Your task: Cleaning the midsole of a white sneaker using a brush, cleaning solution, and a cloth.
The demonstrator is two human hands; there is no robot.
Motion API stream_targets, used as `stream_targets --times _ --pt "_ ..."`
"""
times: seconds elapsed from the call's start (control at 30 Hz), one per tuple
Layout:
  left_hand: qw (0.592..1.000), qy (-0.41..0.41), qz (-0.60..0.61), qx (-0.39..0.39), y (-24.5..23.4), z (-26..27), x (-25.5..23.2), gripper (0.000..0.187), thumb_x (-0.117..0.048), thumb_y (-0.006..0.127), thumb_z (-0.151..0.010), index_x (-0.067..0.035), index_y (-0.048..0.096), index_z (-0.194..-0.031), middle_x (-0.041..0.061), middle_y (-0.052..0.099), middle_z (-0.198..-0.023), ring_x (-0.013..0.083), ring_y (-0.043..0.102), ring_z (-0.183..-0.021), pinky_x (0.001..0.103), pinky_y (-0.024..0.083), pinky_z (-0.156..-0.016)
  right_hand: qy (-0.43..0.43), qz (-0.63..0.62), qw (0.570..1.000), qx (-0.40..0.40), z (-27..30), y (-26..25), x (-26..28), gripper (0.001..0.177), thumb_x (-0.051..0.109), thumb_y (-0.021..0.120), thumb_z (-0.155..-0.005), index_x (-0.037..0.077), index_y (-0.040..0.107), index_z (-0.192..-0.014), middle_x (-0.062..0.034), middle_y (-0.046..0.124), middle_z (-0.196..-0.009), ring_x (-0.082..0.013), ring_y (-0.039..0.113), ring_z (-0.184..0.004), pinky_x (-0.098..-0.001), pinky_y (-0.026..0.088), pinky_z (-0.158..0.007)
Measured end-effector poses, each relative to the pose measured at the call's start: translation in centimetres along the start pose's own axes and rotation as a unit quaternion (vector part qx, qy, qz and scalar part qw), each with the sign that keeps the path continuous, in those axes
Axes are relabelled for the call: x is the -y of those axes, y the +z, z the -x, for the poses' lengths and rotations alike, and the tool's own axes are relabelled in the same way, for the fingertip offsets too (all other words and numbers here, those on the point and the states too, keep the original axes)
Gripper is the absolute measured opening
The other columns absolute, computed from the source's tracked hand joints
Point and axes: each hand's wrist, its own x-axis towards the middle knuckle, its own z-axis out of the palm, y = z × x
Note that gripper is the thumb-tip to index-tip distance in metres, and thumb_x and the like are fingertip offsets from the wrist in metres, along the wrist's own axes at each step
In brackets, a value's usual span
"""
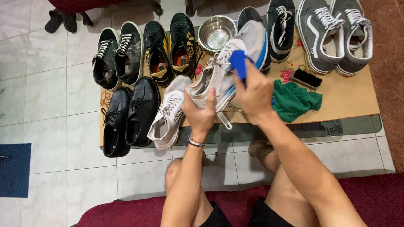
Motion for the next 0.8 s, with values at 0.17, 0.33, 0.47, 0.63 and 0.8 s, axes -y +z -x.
stream_targets --times 0.17,0.33,0.47,0.63,0.8 --pt "1.000 -0.005 0.001 0.011 -1.6 -1.0 1.0 0.047 -0.034 0.095 -0.094 -0.007 0.075 -0.127 0.023 0.084 -0.104 0.0468 0.083 -0.106 0.055 0.065 -0.093 -0.018 0.034 0.999 0.022 -0.5 0.4 1.7 0.040 0.031 0.068 -0.120 0.000 0.078 -0.141 -0.0190 0.086 -0.111 -0.0357 0.086 -0.097 -0.0432 0.067 -0.077" --pt "1.000 0.005 0.006 0.018 -2.1 -2.0 0.8 0.047 -0.035 0.096 -0.093 -0.009 0.076 -0.127 0.020 0.085 -0.104 0.0441 0.084 -0.106 0.051 0.066 -0.094 -0.020 0.049 0.999 0.000 -2.0 0.0 4.0 0.044 0.032 0.065 -0.123 -0.006 0.076 -0.141 -0.0263 0.083 -0.107 -0.0435 0.084 -0.097 -0.0491 0.066 -0.077" --pt "0.999 -0.017 0.026 0.015 -1.8 -2.4 0.9 0.044 -0.035 0.094 -0.095 -0.009 0.075 -0.125 0.019 0.086 -0.105 0.0408 0.085 -0.106 0.053 0.066 -0.093 -0.058 0.058 0.997 0.016 -0.2 1.3 1.6 0.043 0.035 0.069 -0.120 -0.001 0.080 -0.140 -0.0184 0.085 -0.118 -0.0361 0.085 -0.101 -0.0417 0.067 -0.080" --pt "0.999 0.005 0.025 0.022 -1.6 -2.9 -0.3 0.045 -0.032 0.097 -0.093 -0.009 0.077 -0.125 0.020 0.087 -0.104 0.0395 0.086 -0.102 0.051 0.068 -0.091 -0.026 0.028 0.999 -0.009 -0.4 0.5 1.0 0.037 0.022 0.064 -0.125 -0.008 0.076 -0.142 -0.0300 0.082 -0.116 -0.0484 0.082 -0.103 -0.0530 0.066 -0.081" --pt "0.998 0.014 0.000 0.063 -2.5 -3.6 -0.2 0.043 -0.035 0.095 -0.095 -0.010 0.074 -0.124 0.020 0.085 -0.099 0.0426 0.085 -0.097 0.052 0.067 -0.085 -0.032 0.024 0.999 0.022 2.2 2.5 -1.2 0.048 0.037 0.066 -0.121 -0.007 0.079 -0.136 -0.0268 0.084 -0.105 -0.0385 0.085 -0.089 -0.0432 0.066 -0.074"
